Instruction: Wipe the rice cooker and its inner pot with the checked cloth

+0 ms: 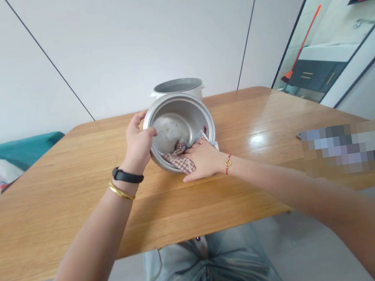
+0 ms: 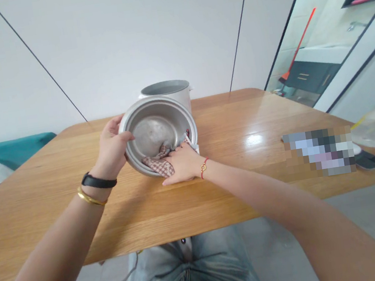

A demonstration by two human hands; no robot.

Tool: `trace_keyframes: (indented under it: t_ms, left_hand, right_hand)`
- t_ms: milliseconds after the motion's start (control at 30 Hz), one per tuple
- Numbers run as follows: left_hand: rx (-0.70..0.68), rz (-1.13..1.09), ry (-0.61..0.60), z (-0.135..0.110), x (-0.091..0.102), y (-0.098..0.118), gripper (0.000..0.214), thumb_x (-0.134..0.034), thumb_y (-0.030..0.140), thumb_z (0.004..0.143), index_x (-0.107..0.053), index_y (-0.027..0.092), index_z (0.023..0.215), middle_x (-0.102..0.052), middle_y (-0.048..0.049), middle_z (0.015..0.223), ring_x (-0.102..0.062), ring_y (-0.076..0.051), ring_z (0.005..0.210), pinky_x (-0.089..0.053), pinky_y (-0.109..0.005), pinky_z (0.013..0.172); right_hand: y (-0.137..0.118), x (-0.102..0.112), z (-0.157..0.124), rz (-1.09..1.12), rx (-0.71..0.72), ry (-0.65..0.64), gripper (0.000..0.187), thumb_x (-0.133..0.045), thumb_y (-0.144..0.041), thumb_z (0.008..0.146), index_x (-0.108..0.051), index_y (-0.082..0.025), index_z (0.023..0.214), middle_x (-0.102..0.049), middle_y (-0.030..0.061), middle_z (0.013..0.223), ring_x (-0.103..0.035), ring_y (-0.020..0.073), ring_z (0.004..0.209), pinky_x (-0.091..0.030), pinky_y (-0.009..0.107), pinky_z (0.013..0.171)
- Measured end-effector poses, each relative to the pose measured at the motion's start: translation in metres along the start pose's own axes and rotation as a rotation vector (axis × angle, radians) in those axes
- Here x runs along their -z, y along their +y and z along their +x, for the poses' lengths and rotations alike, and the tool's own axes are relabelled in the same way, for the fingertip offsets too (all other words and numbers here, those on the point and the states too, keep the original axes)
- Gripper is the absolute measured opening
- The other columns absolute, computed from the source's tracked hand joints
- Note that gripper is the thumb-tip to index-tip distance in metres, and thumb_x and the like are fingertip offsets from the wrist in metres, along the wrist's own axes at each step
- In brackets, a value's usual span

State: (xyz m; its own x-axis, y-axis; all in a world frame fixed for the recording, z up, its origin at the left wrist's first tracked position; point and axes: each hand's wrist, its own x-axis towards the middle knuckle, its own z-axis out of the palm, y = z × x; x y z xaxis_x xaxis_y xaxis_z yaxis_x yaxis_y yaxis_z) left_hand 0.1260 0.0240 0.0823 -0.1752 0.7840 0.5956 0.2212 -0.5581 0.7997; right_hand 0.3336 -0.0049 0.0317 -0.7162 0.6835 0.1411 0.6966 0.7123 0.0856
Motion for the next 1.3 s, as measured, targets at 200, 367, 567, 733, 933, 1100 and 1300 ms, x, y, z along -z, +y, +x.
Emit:
trace_keyframes:
  t_ms: [200,367,567,733,933,1100,1300]
  left_hand:
    - [-0.045,0.067,0.144,0.001,0.001,0.011,0.06,-0.078,0.013,0.059,-0.066,0.02,0.117,-0.062,-0.0089,0.134,-0.05,-0.03,0.133,-0.033,-0.044,0.119]
    - [0.059,-0.04,0.192,-0.048,0.007,0.005,0.03,-0.071,0.025,0.073,-0.072,0.018,0.102,-0.073,-0.0049,0.102,-0.065,-0.024,0.101,-0.051,-0.034,0.092]
    - [0.147,-0.082,0.165,-0.046,0.017,0.001,0.026,-0.067,0.019,0.067,-0.075,0.015,0.091,-0.07,-0.001,0.078,-0.058,-0.014,0.067,-0.044,-0.024,0.062]
    - [0.133,-0.063,0.196,-0.036,0.009,0.003,0.026,-0.064,0.019,0.064,-0.074,0.014,0.087,-0.069,0.0003,0.073,-0.056,-0.014,0.064,-0.043,-0.023,0.06]
    - [0.14,-0.113,0.082,-0.001,0.0,0.009,0.025,-0.071,0.023,0.063,-0.075,0.014,0.086,-0.071,-0.0038,0.081,-0.064,-0.02,0.077,-0.05,-0.03,0.071]
    - [0.059,-0.144,0.083,-0.013,-0.001,0.007,0.051,-0.079,0.019,0.06,-0.072,0.021,0.111,-0.068,-0.0079,0.126,-0.059,-0.027,0.121,-0.046,-0.038,0.104]
    - [0.189,-0.318,0.236,-0.066,0.012,-0.008,0.027,-0.066,0.017,0.063,-0.072,0.02,0.089,-0.07,0.001,0.083,-0.062,-0.016,0.078,-0.05,-0.025,0.072]
  right_hand:
    - [-0.048,-0.001,0.02,0.186,-0.242,0.038,0.038,-0.059,-0.054,0.078,-0.074,-0.024,0.095,-0.077,0.0085,0.092,-0.072,0.0312,0.09,-0.046,0.037,0.078]
    - [-0.062,-0.003,0.023,0.332,-0.261,0.056,0.062,-0.049,-0.074,0.084,-0.071,-0.026,0.117,-0.077,0.0087,0.103,-0.071,0.0308,0.098,-0.048,0.037,0.082]
    - [-0.002,0.004,0.012,-0.008,-0.088,0.015,0.07,-0.041,-0.075,0.09,-0.075,-0.02,0.115,-0.075,0.0149,0.107,-0.061,0.0354,0.112,-0.026,0.055,0.11]
    - [0.026,0.013,0.012,-0.184,0.052,-0.031,0.076,-0.05,-0.078,0.082,-0.075,-0.013,0.112,-0.073,0.0181,0.111,-0.059,0.0379,0.114,-0.022,0.056,0.113]
    - [-0.03,0.002,0.013,0.117,-0.063,-0.03,0.051,-0.066,-0.053,0.077,-0.07,-0.021,0.116,-0.076,0.011,0.102,-0.072,0.0317,0.093,-0.048,0.038,0.083]
    - [-0.047,0.002,0.016,0.35,-0.251,0.058,0.049,-0.061,-0.063,0.082,-0.073,-0.022,0.105,-0.077,0.0095,0.096,-0.072,0.0291,0.091,-0.048,0.032,0.074]
    - [-0.029,0.007,0.001,0.201,-0.115,-0.033,0.057,-0.045,-0.064,0.093,-0.077,-0.018,0.093,-0.077,0.0133,0.088,-0.071,0.0296,0.085,-0.048,0.039,0.082]
